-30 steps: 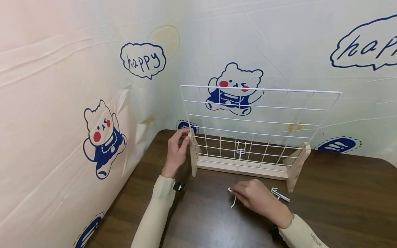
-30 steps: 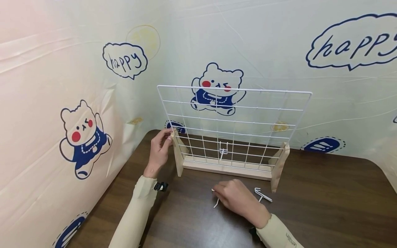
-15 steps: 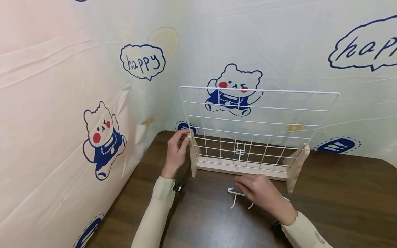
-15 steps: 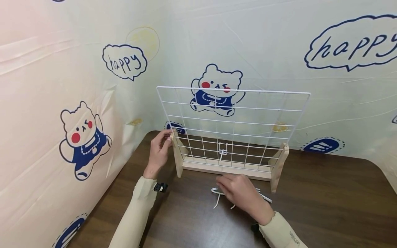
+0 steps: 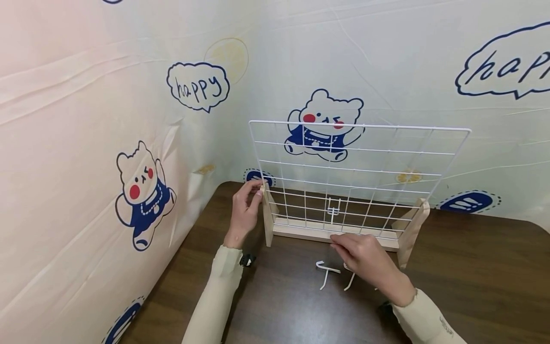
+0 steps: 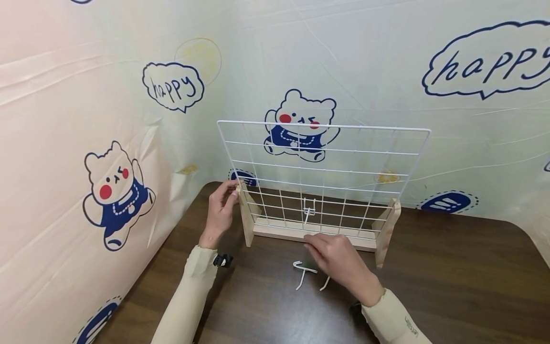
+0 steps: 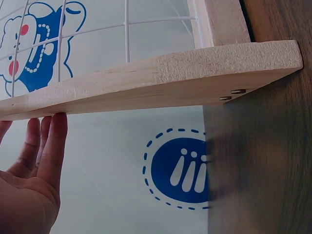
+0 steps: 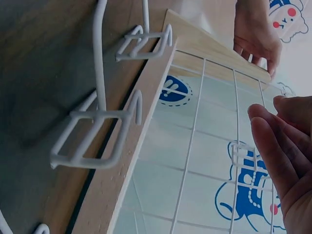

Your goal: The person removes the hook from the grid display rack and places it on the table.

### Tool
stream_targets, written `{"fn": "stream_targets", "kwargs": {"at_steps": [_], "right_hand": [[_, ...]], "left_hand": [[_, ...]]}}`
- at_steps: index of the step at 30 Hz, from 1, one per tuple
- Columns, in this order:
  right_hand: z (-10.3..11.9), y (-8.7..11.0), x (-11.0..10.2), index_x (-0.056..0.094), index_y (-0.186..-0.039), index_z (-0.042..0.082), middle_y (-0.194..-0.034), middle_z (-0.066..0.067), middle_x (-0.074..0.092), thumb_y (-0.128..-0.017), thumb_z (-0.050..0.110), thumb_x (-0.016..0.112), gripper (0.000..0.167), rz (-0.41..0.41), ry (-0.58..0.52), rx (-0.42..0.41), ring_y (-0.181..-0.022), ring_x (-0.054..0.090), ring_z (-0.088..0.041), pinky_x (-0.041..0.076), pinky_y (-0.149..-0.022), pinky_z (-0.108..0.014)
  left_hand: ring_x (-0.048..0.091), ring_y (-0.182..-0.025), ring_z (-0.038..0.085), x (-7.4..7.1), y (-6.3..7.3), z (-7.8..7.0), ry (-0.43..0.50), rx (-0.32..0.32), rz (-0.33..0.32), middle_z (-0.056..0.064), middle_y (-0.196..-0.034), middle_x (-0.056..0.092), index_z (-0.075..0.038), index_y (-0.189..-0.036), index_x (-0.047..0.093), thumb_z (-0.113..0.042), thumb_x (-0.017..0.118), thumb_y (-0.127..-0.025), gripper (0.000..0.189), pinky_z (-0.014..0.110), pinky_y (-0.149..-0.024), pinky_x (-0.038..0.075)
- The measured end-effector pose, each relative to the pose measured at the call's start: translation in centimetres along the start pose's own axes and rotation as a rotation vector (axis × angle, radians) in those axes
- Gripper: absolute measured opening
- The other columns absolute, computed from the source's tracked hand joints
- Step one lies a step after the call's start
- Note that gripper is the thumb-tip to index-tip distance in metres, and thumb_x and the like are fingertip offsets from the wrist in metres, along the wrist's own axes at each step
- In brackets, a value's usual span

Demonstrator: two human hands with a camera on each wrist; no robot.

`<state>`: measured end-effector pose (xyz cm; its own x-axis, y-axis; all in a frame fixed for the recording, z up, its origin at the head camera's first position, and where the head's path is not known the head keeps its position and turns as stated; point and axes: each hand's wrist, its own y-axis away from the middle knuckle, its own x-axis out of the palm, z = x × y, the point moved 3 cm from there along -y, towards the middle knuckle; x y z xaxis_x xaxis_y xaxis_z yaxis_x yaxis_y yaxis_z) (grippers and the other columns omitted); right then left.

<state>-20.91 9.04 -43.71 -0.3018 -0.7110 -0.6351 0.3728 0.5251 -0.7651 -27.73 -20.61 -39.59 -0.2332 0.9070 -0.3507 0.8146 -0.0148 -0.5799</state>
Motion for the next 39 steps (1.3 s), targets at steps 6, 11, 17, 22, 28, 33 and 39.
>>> {"fn": "stream_targets", "kwargs": {"at_steps": [6, 11, 17, 22, 28, 33, 39], "right_hand": [[-0.4, -0.2, -0.3, 0.077, -0.099, 0.003, -0.086, -0.007, 0.080, -0.096, 0.010, 0.070, 0.010, -0.021, 0.015, 0.002, -0.070, 0.077, -0.015, 0.060, -0.061, -0.028], [-0.6, -0.5, -0.7, 0.077, -0.100, 0.002, -0.086, -0.008, 0.080, -0.084, 0.001, 0.078, 0.016, -0.023, 0.030, 0.018, -0.069, 0.076, -0.015, 0.060, -0.060, -0.028], [-1.0, -0.9, -0.9, 0.077, -0.099, 0.000, -0.085, -0.010, 0.080, -0.071, -0.006, 0.083, 0.029, -0.039, 0.029, 0.025, -0.066, 0.075, -0.014, 0.059, -0.058, -0.026], [-1.5, -1.2, -1.1, 0.078, -0.099, 0.000, -0.085, -0.010, 0.080, -0.070, -0.007, 0.084, 0.030, -0.066, 0.033, 0.037, -0.066, 0.075, -0.015, 0.059, -0.058, -0.026], [-2.0, -1.6, -1.1, 0.077, -0.100, -0.002, -0.088, -0.012, 0.080, -0.070, -0.008, 0.084, 0.031, -0.076, 0.020, 0.051, -0.069, 0.076, -0.017, 0.059, -0.059, -0.029], [-2.1, -1.9, -0.8, 0.077, -0.101, -0.001, -0.091, -0.012, 0.081, -0.072, -0.006, 0.084, 0.030, -0.073, 0.023, 0.059, -0.073, 0.078, -0.019, 0.060, -0.061, -0.030], [-2.3, -2.2, -0.5, 0.078, -0.103, 0.000, -0.092, -0.012, 0.082, -0.075, -0.006, 0.083, 0.029, -0.067, 0.013, 0.073, -0.074, 0.078, -0.020, 0.060, -0.061, -0.030]], "left_hand": [[0.063, -0.092, 0.029, 0.0, 0.1, 0.0, -0.006, 0.004, -0.001, 0.028, -0.107, 0.070, 0.011, -0.121, 0.067, 0.002, 0.053, -0.101, 0.026, 0.011, -0.078, 0.047], [0.062, -0.091, 0.028, -0.1, 0.2, 0.0, -0.006, 0.012, -0.007, 0.029, -0.107, 0.070, 0.011, -0.120, 0.067, 0.003, 0.053, -0.100, 0.026, 0.010, -0.078, 0.047], [0.062, -0.092, 0.027, -0.1, 0.1, 0.0, -0.005, 0.017, -0.008, 0.028, -0.107, 0.070, 0.011, -0.120, 0.067, 0.003, 0.053, -0.100, 0.026, 0.010, -0.079, 0.047], [0.062, -0.091, 0.026, 0.0, -0.1, -0.3, -0.008, 0.033, -0.011, 0.028, -0.106, 0.070, 0.011, -0.119, 0.068, 0.003, 0.054, -0.100, 0.025, 0.010, -0.079, 0.046], [0.062, -0.090, 0.025, 0.2, -0.1, -0.3, 0.007, 0.030, -0.019, 0.028, -0.105, 0.070, 0.011, -0.118, 0.068, 0.005, 0.053, -0.099, 0.025, 0.010, -0.077, 0.047], [0.062, -0.090, 0.026, 0.1, -0.1, -0.4, 0.000, 0.029, -0.018, 0.028, -0.106, 0.071, 0.011, -0.118, 0.068, 0.004, 0.053, -0.099, 0.025, 0.010, -0.076, 0.047], [0.062, -0.090, 0.027, 0.0, -0.1, -0.4, -0.003, 0.035, -0.016, 0.029, -0.106, 0.071, 0.012, -0.118, 0.068, 0.005, 0.053, -0.099, 0.025, 0.009, -0.076, 0.046]]}}
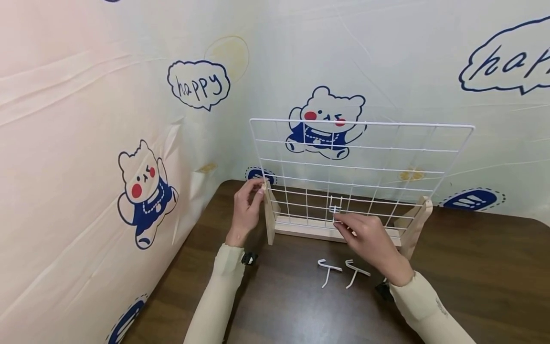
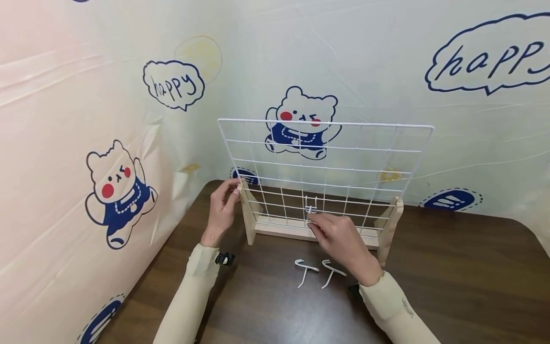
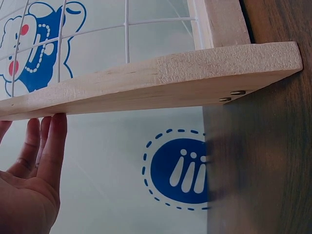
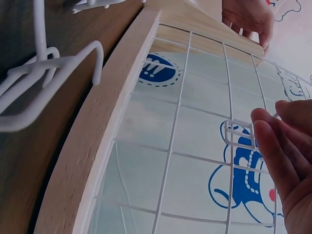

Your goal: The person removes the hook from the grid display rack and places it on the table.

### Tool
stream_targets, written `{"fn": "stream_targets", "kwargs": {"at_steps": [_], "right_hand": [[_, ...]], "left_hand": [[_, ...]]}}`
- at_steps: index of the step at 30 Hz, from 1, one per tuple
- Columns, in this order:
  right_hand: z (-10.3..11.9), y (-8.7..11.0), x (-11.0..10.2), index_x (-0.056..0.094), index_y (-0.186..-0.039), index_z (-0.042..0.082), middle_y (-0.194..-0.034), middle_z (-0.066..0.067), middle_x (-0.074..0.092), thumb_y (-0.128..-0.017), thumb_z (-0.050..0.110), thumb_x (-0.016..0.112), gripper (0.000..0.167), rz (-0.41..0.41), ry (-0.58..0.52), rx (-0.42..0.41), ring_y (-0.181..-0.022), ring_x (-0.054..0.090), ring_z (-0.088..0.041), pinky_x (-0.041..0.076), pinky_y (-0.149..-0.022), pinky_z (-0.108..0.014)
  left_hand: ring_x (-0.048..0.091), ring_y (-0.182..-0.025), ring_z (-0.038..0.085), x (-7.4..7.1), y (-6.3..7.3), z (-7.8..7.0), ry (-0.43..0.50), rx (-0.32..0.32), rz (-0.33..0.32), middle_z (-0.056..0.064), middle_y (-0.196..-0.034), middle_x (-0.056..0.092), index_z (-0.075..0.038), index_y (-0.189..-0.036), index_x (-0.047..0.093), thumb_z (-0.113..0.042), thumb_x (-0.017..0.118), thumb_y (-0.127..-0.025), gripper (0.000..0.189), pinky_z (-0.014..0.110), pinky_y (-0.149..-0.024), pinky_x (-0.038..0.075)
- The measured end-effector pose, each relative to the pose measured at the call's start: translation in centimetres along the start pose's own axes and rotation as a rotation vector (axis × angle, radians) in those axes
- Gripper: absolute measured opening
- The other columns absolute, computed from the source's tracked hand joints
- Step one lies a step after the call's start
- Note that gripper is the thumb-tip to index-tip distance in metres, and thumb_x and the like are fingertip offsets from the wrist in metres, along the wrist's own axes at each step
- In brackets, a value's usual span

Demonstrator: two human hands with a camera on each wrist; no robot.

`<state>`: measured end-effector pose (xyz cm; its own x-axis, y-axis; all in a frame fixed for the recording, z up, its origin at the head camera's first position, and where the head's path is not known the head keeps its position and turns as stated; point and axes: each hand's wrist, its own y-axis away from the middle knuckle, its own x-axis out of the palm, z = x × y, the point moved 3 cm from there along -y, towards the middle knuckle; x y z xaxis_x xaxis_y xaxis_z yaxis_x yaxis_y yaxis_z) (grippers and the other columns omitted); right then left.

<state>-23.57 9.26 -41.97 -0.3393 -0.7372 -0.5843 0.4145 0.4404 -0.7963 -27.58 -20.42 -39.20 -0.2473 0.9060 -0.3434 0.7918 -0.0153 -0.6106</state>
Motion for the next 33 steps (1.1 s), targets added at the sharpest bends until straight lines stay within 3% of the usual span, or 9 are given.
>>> {"fn": "stream_targets", "kwargs": {"at_steps": [20, 25, 33], "right_hand": [[0.08, -0.44, 0.39, 0.079, -0.096, 0.002, -0.089, -0.010, 0.081, -0.078, -0.009, 0.081, 0.021, -0.006, -0.007, 0.027, -0.077, 0.078, -0.020, 0.062, -0.067, -0.033], [0.09, -0.71, -0.02, 0.079, -0.096, -0.002, -0.084, -0.010, 0.080, -0.077, -0.011, 0.080, 0.022, -0.049, -0.057, 0.040, -0.071, 0.075, -0.017, 0.059, -0.062, -0.027], [0.23, -1.05, -0.17, 0.079, -0.097, -0.003, -0.081, -0.010, 0.079, -0.078, -0.013, 0.079, 0.021, -0.042, -0.077, 0.044, -0.066, 0.072, -0.013, 0.055, -0.059, -0.020]], "left_hand": [[0.062, -0.094, 0.031, 0.12, 0.02, 0.58, 0.026, -0.025, -0.008, 0.029, -0.107, 0.070, 0.010, -0.119, 0.068, 0.003, 0.052, -0.099, 0.026, 0.010, -0.078, 0.046], [0.062, -0.093, 0.030, 0.17, 0.10, 0.69, 0.023, -0.022, -0.008, 0.029, -0.108, 0.070, 0.010, -0.119, 0.068, 0.004, 0.053, -0.099, 0.026, 0.010, -0.079, 0.046], [0.062, -0.093, 0.029, 0.08, 0.14, 0.55, 0.015, -0.027, -0.005, 0.029, -0.108, 0.070, 0.010, -0.120, 0.067, 0.004, 0.053, -0.100, 0.026, 0.011, -0.079, 0.046]]}}
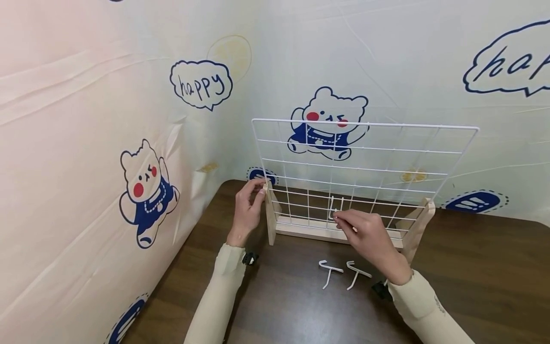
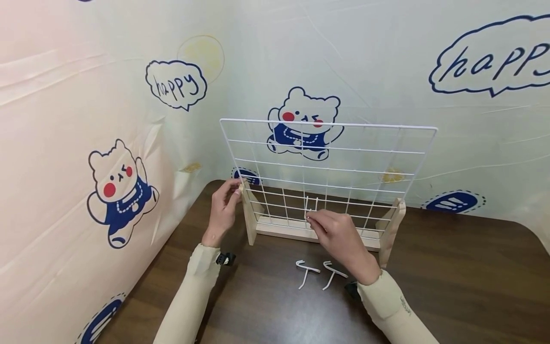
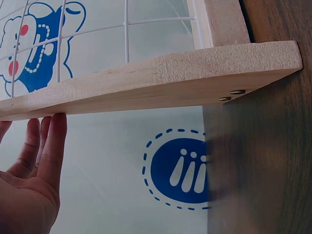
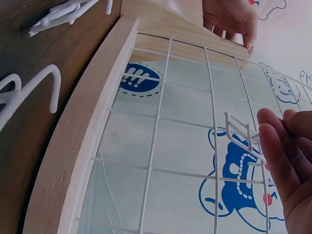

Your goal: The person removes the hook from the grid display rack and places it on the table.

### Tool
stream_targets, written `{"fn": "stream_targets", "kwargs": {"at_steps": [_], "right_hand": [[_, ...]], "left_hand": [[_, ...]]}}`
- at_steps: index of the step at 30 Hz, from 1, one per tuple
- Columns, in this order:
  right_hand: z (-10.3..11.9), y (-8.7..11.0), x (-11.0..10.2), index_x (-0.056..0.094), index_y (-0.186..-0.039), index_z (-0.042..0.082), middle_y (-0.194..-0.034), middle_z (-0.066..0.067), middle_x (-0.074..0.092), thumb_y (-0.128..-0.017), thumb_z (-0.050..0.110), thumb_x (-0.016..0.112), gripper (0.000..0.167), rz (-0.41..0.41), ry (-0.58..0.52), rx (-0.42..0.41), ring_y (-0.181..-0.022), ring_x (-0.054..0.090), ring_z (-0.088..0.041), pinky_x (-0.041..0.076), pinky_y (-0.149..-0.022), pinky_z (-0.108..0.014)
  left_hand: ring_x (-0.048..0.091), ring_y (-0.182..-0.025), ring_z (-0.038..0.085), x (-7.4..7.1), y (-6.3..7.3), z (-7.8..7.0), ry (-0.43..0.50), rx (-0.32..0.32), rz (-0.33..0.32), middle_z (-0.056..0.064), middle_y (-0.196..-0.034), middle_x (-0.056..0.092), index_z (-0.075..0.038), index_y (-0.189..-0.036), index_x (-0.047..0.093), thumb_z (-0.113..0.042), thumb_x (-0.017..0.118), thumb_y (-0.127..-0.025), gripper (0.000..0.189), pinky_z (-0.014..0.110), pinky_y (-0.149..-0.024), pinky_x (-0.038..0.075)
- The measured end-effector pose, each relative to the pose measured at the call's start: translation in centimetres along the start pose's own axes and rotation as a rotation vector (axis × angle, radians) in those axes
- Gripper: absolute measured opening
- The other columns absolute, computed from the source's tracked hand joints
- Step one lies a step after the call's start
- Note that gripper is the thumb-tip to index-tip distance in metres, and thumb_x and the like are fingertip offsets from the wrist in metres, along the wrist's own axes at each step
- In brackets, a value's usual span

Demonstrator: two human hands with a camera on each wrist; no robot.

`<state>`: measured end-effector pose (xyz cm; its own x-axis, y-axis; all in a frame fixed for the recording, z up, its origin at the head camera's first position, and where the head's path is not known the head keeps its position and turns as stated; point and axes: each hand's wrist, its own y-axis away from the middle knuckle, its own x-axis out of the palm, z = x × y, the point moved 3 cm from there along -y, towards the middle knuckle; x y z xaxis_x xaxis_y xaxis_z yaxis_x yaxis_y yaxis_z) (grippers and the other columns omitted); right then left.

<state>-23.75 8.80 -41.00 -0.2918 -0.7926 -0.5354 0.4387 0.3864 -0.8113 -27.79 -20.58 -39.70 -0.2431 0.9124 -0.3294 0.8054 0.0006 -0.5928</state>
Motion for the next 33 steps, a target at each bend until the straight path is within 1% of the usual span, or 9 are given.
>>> {"fn": "stream_targets", "kwargs": {"at_steps": [7, 13, 21, 24, 27, 28, 30, 32, 33], "right_hand": [[0.1, -0.3, -0.4, 0.078, -0.097, -0.003, -0.082, -0.010, 0.079, -0.076, -0.013, 0.080, 0.023, -0.014, 0.030, -0.017, -0.068, 0.074, -0.015, 0.058, -0.061, -0.025], [0.3, -0.7, -1.0, 0.079, -0.097, -0.002, -0.082, -0.008, 0.079, -0.075, -0.013, 0.081, 0.025, -0.024, 0.037, -0.029, -0.067, 0.073, -0.013, 0.058, -0.060, -0.024], [1.1, -1.1, -1.6, 0.079, -0.098, -0.002, -0.084, -0.009, 0.080, -0.073, -0.014, 0.082, 0.029, -0.023, 0.027, -0.046, -0.068, 0.074, -0.014, 0.058, -0.061, -0.023], [1.2, -1.0, -1.6, 0.079, -0.098, -0.001, -0.083, -0.010, 0.080, -0.078, -0.011, 0.079, 0.022, -0.016, 0.010, -0.045, -0.068, 0.074, -0.015, 0.058, -0.061, -0.024], [1.3, -0.7, -1.4, 0.079, -0.098, -0.001, -0.081, -0.009, 0.079, -0.091, -0.002, 0.073, 0.009, -0.015, -0.011, -0.047, -0.066, 0.073, -0.016, 0.058, -0.060, -0.027], [1.4, -0.7, -1.4, 0.078, -0.098, -0.001, -0.081, -0.009, 0.079, -0.096, 0.002, 0.070, 0.009, -0.015, -0.017, -0.048, -0.067, 0.073, -0.016, 0.058, -0.060, -0.028], [1.5, -0.6, -1.3, 0.078, -0.098, -0.001, -0.081, -0.008, 0.079, -0.102, 0.010, 0.065, 0.018, -0.017, -0.024, -0.054, -0.067, 0.073, -0.017, 0.059, -0.061, -0.029], [1.6, -0.6, -1.2, 0.078, -0.098, 0.000, -0.081, -0.008, 0.079, -0.105, 0.013, 0.061, 0.023, -0.019, -0.034, -0.058, -0.067, 0.073, -0.017, 0.059, -0.062, -0.029], [1.7, -0.6, -1.2, 0.079, -0.098, 0.000, -0.082, -0.009, 0.079, -0.104, 0.011, 0.063, 0.021, -0.018, -0.040, -0.058, -0.068, 0.074, -0.017, 0.059, -0.062, -0.029]], "left_hand": [[0.063, -0.093, 0.032, 0.0, -0.1, -0.1, -0.013, 0.010, 0.000, 0.028, -0.107, 0.070, 0.010, -0.119, 0.068, 0.003, 0.053, -0.100, 0.026, 0.012, -0.079, 0.047], [0.062, -0.092, 0.030, 0.0, -0.1, 0.0, 0.009, 0.008, -0.001, 0.030, -0.106, 0.069, 0.010, -0.120, 0.068, 0.004, 0.053, -0.099, 0.026, 0.011, -0.079, 0.046], [0.062, -0.092, 0.030, -0.1, -0.1, -0.1, -0.001, 0.012, 0.004, 0.030, -0.106, 0.069, 0.010, -0.120, 0.067, 0.004, 0.053, -0.100, 0.026, 0.010, -0.078, 0.047], [0.062, -0.092, 0.029, -0.1, -0.1, -0.1, -0.002, 0.007, 0.006, 0.029, -0.107, 0.070, 0.010, -0.120, 0.067, 0.004, 0.053, -0.100, 0.026, 0.010, -0.077, 0.047], [0.063, -0.092, 0.028, -0.1, -0.1, -0.2, -0.003, 0.004, 0.002, 0.030, -0.108, 0.070, 0.011, -0.120, 0.067, 0.004, 0.053, -0.100, 0.026, 0.008, -0.075, 0.048], [0.063, -0.092, 0.028, 0.0, -0.1, -0.2, -0.002, 0.004, 0.000, 0.030, -0.107, 0.070, 0.011, -0.119, 0.067, 0.005, 0.053, -0.099, 0.025, 0.008, -0.074, 0.048], [0.063, -0.092, 0.027, 0.0, -0.1, -0.2, 0.001, 0.003, -0.004, 0.030, -0.107, 0.070, 0.012, -0.119, 0.067, 0.006, 0.053, -0.099, 0.025, 0.007, -0.073, 0.048], [0.063, -0.092, 0.026, 0.0, 0.0, -0.2, 0.002, 0.003, -0.004, 0.030, -0.107, 0.070, 0.012, -0.119, 0.067, 0.006, 0.053, -0.099, 0.025, 0.007, -0.072, 0.048], [0.063, -0.092, 0.025, 0.0, 0.0, -0.3, 0.001, 0.002, -0.003, 0.030, -0.107, 0.070, 0.012, -0.119, 0.067, 0.006, 0.053, -0.099, 0.025, 0.008, -0.072, 0.048]]}}
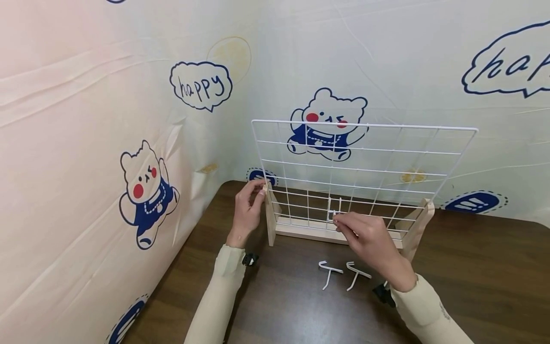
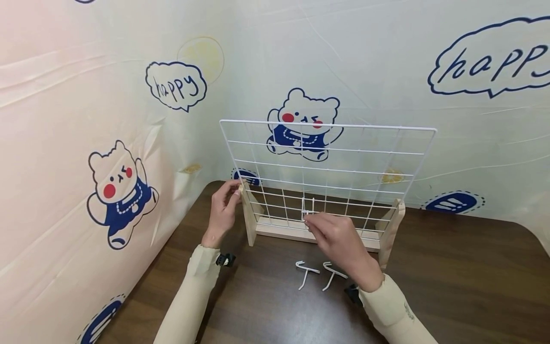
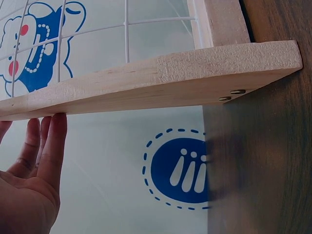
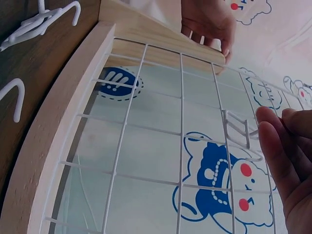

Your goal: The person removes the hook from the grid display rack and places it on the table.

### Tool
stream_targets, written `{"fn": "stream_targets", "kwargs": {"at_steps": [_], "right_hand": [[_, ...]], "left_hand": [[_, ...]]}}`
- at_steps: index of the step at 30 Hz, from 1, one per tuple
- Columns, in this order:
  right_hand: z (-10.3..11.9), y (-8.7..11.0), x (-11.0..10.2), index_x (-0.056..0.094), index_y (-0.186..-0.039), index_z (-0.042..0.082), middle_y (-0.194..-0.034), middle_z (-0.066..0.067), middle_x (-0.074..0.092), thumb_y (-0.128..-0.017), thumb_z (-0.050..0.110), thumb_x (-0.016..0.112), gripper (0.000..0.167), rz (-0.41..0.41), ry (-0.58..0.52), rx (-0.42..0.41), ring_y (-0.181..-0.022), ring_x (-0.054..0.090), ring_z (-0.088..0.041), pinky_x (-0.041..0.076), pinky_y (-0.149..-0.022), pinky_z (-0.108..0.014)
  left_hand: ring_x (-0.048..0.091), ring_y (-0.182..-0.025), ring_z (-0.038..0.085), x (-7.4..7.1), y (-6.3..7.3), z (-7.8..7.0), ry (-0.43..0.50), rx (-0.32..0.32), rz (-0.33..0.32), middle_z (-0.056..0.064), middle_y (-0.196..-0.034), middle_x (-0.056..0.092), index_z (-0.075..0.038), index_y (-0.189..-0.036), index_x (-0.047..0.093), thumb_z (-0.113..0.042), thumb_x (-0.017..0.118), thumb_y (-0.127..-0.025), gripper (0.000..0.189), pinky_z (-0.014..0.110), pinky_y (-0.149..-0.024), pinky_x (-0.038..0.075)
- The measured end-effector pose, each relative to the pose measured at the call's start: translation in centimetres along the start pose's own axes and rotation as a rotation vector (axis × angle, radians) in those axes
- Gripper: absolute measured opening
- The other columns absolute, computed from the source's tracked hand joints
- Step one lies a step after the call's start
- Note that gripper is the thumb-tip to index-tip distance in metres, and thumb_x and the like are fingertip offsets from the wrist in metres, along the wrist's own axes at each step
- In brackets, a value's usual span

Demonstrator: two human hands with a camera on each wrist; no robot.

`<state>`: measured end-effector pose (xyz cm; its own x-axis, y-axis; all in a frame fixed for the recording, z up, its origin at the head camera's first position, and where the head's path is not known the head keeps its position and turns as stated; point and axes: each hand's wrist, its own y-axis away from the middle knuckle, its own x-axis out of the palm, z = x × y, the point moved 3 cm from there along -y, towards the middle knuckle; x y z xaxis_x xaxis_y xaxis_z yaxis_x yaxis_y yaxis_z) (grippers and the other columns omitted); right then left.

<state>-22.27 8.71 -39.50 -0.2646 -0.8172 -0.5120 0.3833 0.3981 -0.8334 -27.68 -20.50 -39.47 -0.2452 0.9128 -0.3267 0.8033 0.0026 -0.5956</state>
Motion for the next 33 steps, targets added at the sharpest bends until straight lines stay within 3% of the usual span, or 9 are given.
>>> {"fn": "stream_targets", "kwargs": {"at_steps": [3, 7, 10, 13, 17, 19, 22, 26, 33], "right_hand": [[0.1, -0.1, 0.1, 0.079, -0.098, -0.001, -0.083, -0.009, 0.080, -0.094, 0.000, 0.071, 0.008, 0.009, -0.009, 0.007, -0.069, 0.074, -0.017, 0.060, -0.063, -0.028], [0.3, -0.1, 0.1, 0.078, -0.098, 0.000, -0.084, -0.007, 0.079, -0.083, -0.011, 0.075, 0.019, 0.021, -0.010, 0.000, -0.069, 0.073, -0.014, 0.059, -0.062, -0.026], [0.4, -0.1, 0.3, 0.078, -0.098, 0.001, -0.083, -0.006, 0.078, -0.086, -0.009, 0.073, 0.016, 0.027, -0.018, -0.006, -0.069, 0.072, -0.013, 0.059, -0.063, -0.025], [0.6, 0.0, 0.5, 0.077, -0.098, 0.001, -0.084, -0.006, 0.079, -0.097, 0.002, 0.068, 0.010, 0.030, -0.035, -0.006, -0.070, 0.073, -0.013, 0.060, -0.065, -0.025], [0.9, 0.1, 1.0, 0.077, -0.097, 0.001, -0.085, -0.008, 0.079, -0.108, 0.017, 0.055, 0.030, 0.030, -0.044, -0.030, -0.071, 0.075, -0.015, 0.061, -0.065, -0.026], [1.0, 0.1, 1.3, 0.077, -0.097, 0.001, -0.086, -0.008, 0.080, -0.107, 0.015, 0.057, 0.026, 0.040, -0.051, -0.042, -0.071, 0.075, -0.016, 0.061, -0.065, -0.026], [1.2, 0.1, 1.8, 0.077, -0.098, 0.000, -0.087, -0.009, 0.080, -0.096, 0.000, 0.069, 0.008, 0.068, -0.057, -0.046, -0.072, 0.076, -0.015, 0.061, -0.066, -0.025], [1.4, 0.2, 2.2, 0.076, -0.099, -0.001, -0.088, -0.008, 0.080, -0.081, -0.012, 0.077, 0.021, 0.096, -0.055, -0.042, -0.074, 0.076, -0.015, 0.062, -0.067, -0.025], [1.5, 0.4, 2.8, 0.076, -0.099, 0.000, -0.087, -0.008, 0.080, -0.086, -0.007, 0.075, 0.015, 0.084, -0.036, -0.084, -0.074, 0.076, -0.015, 0.062, -0.066, -0.026]], "left_hand": [[0.063, -0.092, 0.023, 0.0, 0.0, -0.1, -0.006, 0.001, 0.002, 0.029, -0.108, 0.070, 0.011, -0.119, 0.067, 0.005, 0.053, -0.099, 0.026, 0.009, -0.073, 0.049], [0.063, -0.092, 0.021, -0.1, -0.1, -0.2, -0.018, 0.000, 0.003, 0.028, -0.108, 0.071, 0.010, -0.120, 0.068, 0.004, 0.053, -0.100, 0.026, 0.011, -0.073, 0.049], [0.062, -0.092, 0.020, -0.1, 0.0, -0.2, -0.021, -0.003, 0.006, 0.027, -0.108, 0.071, 0.010, -0.120, 0.068, 0.003, 0.053, -0.100, 0.026, 0.011, -0.073, 0.049], [0.062, -0.091, 0.020, -0.1, 0.0, -0.2, -0.023, -0.004, 0.009, 0.028, -0.108, 0.071, 0.011, -0.120, 0.068, 0.004, 0.053, -0.100, 0.026, 0.010, -0.072, 0.049], [0.063, -0.091, 0.023, -0.1, 0.0, -0.2, -0.020, -0.002, 0.009, 0.028, -0.108, 0.071, 0.012, -0.120, 0.067, 0.004, 0.053, -0.099, 0.026, 0.010, -0.073, 0.049], [0.063, -0.091, 0.023, -0.2, 0.0, -0.1, -0.020, 0.000, 0.007, 0.028, -0.108, 0.071, 0.012, -0.120, 0.067, 0.004, 0.053, -0.099, 0.026, 0.010, -0.073, 0.049], [0.063, -0.092, 0.023, -0.1, -0.1, -0.1, -0.019, 0.001, 0.005, 0.028, -0.108, 0.071, 0.011, -0.120, 0.068, 0.004, 0.053, -0.099, 0.026, 0.011, -0.073, 0.049], [0.062, -0.092, 0.023, -0.1, 0.0, -0.2, -0.020, -0.003, 0.008, 0.029, -0.108, 0.070, 0.011, -0.120, 0.067, 0.005, 0.053, -0.099, 0.026, 0.011, -0.073, 0.049], [0.063, -0.092, 0.023, -0.1, -0.1, -0.1, -0.015, -0.006, 0.010, 0.028, -0.108, 0.071, 0.011, -0.121, 0.068, 0.004, 0.053, -0.100, 0.026, 0.011, -0.073, 0.049]]}}
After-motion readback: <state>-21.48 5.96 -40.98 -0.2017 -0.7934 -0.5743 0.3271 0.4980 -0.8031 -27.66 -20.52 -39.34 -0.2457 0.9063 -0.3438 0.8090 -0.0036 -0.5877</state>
